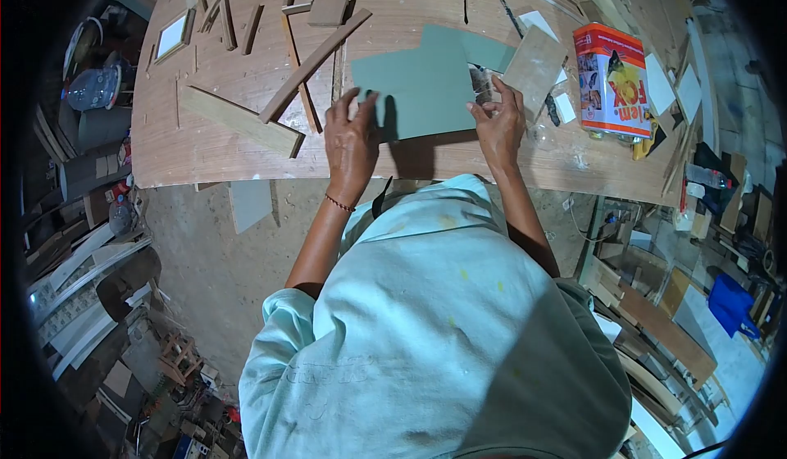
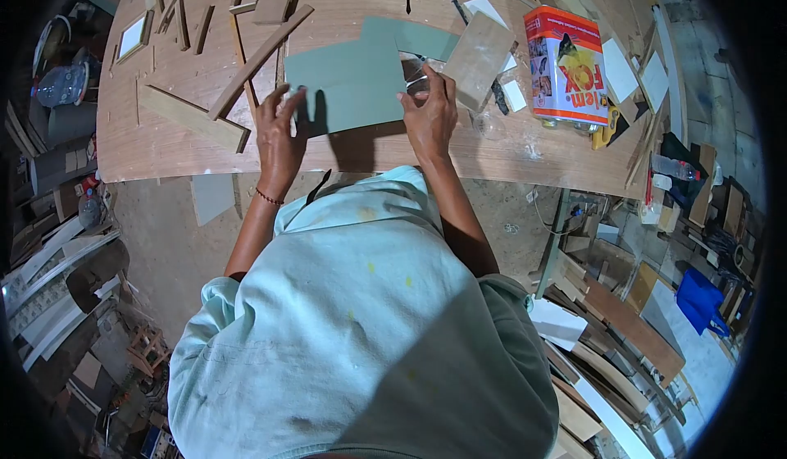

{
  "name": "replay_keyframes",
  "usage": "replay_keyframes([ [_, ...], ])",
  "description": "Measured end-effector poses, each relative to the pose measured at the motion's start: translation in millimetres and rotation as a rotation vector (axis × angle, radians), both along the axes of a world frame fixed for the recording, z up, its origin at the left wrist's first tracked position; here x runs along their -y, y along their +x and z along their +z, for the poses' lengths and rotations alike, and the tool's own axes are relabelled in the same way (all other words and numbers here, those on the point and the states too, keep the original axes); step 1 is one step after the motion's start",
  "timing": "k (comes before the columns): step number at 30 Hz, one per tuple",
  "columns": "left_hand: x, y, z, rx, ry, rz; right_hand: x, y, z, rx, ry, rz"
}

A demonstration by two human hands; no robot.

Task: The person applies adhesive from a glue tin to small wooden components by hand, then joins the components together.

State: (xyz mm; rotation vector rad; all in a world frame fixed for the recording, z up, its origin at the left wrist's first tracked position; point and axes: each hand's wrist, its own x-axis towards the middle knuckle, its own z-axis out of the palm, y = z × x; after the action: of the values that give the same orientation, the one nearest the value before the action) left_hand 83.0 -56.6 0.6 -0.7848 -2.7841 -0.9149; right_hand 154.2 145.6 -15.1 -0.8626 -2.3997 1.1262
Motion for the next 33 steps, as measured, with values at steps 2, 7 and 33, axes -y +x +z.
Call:
replay_keyframes([
  [2, -1.8, 1.0, 1.6, -0.029, -0.083, -0.082, 3.3, 0.8, 1.8, 0.004, 0.109, 0.013],
  [7, -6.6, 1.6, 1.3, -0.004, -0.165, -0.168, 4.4, 0.7, 5.0, -0.053, 0.206, 0.033],
  [33, -14.8, 0.6, -11.2, -0.134, -0.249, -0.169, 46.0, -56.6, 1.3, 0.138, 0.602, 0.352],
])
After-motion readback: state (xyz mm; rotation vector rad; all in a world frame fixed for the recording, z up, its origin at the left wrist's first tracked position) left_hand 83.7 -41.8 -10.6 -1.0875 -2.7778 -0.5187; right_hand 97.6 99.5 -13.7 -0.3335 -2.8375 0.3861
